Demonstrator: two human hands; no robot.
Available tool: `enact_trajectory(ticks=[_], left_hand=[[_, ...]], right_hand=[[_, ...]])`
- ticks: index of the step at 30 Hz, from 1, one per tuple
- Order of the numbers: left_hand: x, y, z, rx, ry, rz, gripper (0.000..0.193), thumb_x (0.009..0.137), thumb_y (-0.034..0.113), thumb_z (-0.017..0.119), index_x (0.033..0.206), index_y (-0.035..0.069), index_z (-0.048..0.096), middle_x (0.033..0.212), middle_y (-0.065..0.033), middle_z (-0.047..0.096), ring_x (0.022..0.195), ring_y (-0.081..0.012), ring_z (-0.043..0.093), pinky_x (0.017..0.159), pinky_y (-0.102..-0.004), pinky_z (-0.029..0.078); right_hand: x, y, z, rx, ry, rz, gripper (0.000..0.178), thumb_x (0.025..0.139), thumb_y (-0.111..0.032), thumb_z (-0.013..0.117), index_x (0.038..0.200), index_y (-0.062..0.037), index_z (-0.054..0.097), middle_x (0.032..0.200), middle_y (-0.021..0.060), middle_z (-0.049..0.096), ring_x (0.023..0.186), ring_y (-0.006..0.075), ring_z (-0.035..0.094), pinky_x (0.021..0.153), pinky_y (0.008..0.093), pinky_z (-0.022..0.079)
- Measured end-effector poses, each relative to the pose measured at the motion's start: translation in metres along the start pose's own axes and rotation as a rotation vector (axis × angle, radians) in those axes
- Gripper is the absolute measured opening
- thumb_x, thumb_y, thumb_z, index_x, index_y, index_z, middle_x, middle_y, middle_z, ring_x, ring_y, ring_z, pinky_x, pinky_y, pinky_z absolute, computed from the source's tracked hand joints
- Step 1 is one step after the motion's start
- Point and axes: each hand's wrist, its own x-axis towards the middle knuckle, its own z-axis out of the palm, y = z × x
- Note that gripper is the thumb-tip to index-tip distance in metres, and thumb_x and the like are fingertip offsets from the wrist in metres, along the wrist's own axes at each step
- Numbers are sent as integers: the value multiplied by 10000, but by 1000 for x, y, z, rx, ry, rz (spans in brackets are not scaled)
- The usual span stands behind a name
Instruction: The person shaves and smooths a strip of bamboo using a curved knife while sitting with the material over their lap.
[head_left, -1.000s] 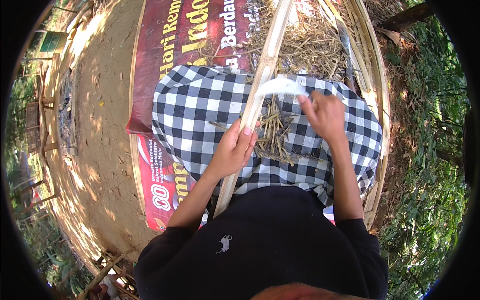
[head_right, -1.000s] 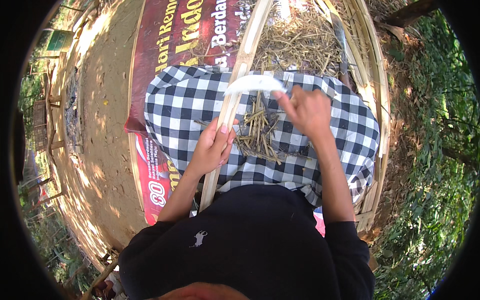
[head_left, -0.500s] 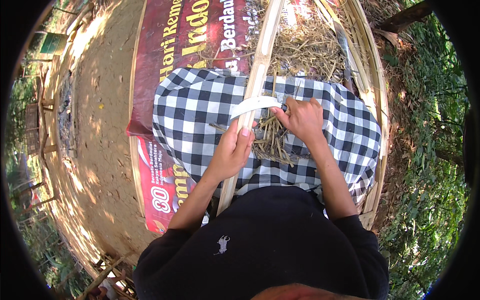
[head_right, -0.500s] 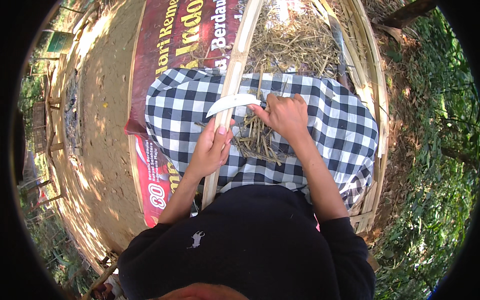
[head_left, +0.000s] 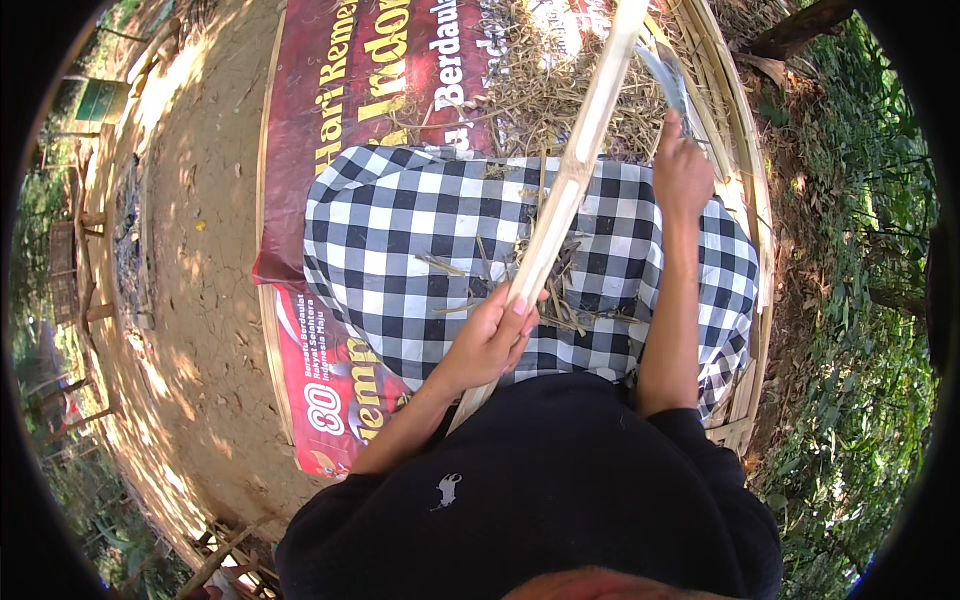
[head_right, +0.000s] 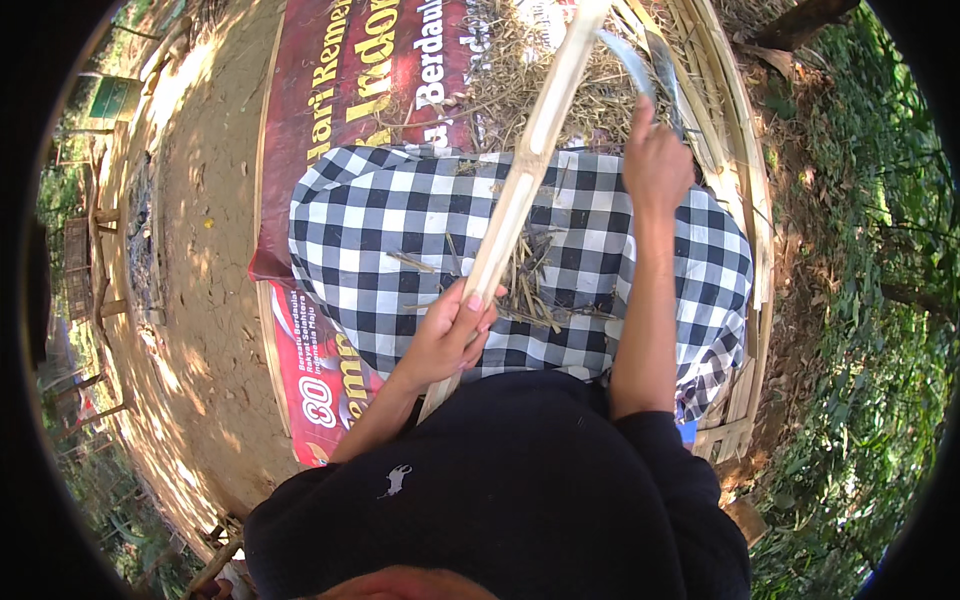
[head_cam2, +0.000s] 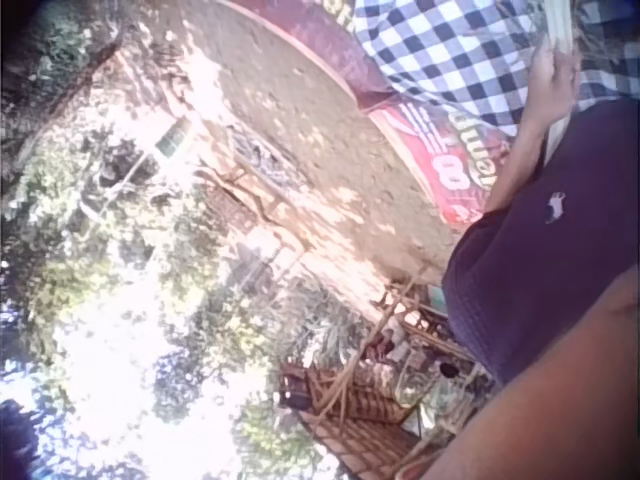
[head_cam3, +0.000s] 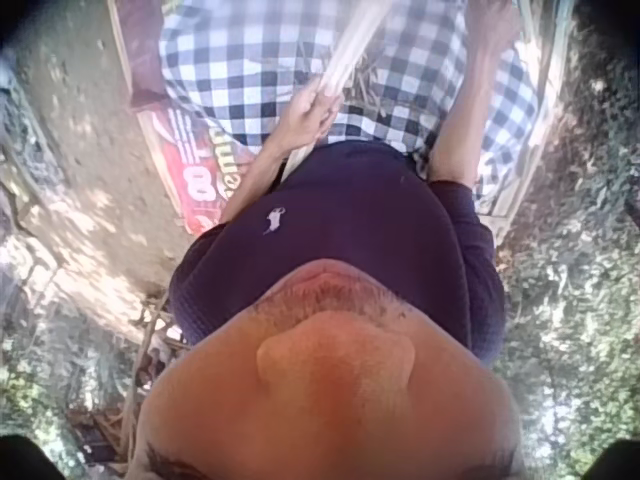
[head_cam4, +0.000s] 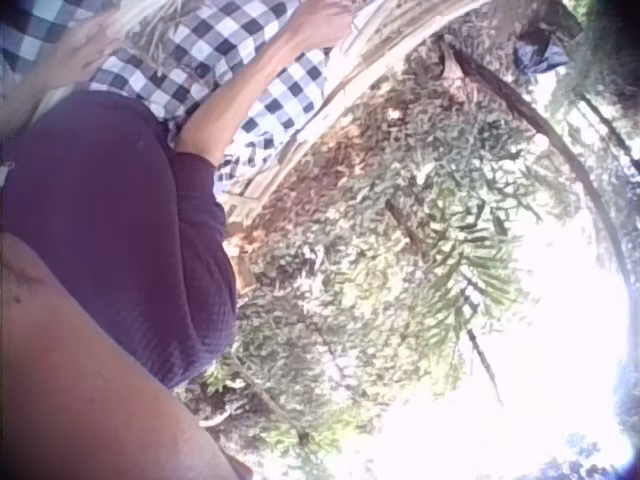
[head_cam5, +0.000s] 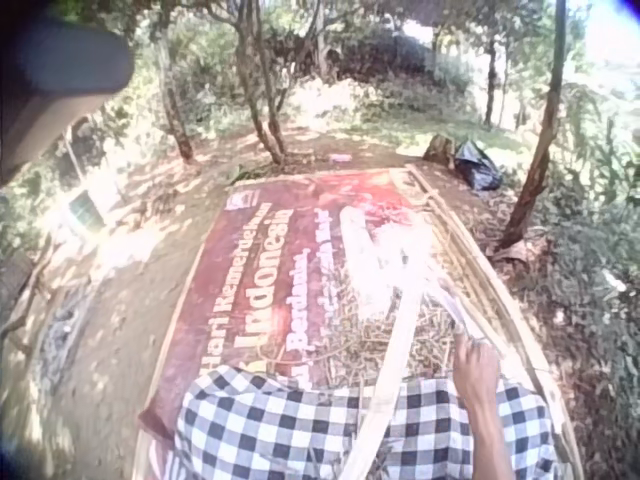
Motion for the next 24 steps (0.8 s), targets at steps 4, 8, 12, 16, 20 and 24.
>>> enact_trajectory(ticks=[4, 8, 12, 16, 20, 24], left_hand=[[2, 0, -11, -25, 29, 12, 395, 1102, 297, 367, 1342, -5, 450, 860, -17, 476, 428, -29, 369, 367, -191, 336], [10, 16, -27, -20, 46, 64, 374, 1105, 280, 350, 1331, -3, 445, 871, -27, 493, 441, -34, 409, 378, -184, 356], [11, 20, -29, 7, 63, 63, 367, 1108, 281, 338, 1315, -1, 449, 865, -31, 509, 449, -45, 434, 388, -202, 380], [13, 16, -33, -1, 91, 87, 375, 1103, 276, 359, 1317, -18, 448, 845, -48, 525, 429, -70, 452, 366, -218, 399], [10, 26, -28, 101, 105, 52, 354, 1101, 262, 356, 1295, -18, 456, 832, -45, 526, 428, -61, 456, 367, -214, 395], [13, 27, -32, 110, 111, 53, 319, 1096, 236, 352, 1264, -11, 466, 823, -37, 521, 412, -54, 440, 367, -208, 387]], right_hand=[[13, 3, -28, -41, -32, -198, 809, 1012, -641, 369, 636, 17, 651, 545, 235, 592, 532, 391, 633, 552, 506, 486], [-42, -16, -44, 190, -359, -243, 730, 995, -612, 463, 640, 7, 615, 510, 199, 553, 496, 379, 590, 538, 496, 454], [-99, -29, -42, 256, -498, -452, 600, 960, -524, 597, 637, -17, 607, 484, 164, 543, 443, 372, 563, 469, 458, 447], [-130, -35, -36, 262, -469, -618, 566, 935, -511, 637, 625, -38, 608, 467, 150, 541, 430, 342, 582, 456, 439, 474], [-123, -25, -27, 157, -354, -526, 573, 939, -506, 634, 598, -47, 591, 452, 143, 535, 422, 333, 585, 437, 425, 470], [-112, -22, -32, 74, -303, -635, 591, 937, -525, 627, 574, -62, 570, 420, 120, 510, 385, 325, 561, 420, 415, 464]])
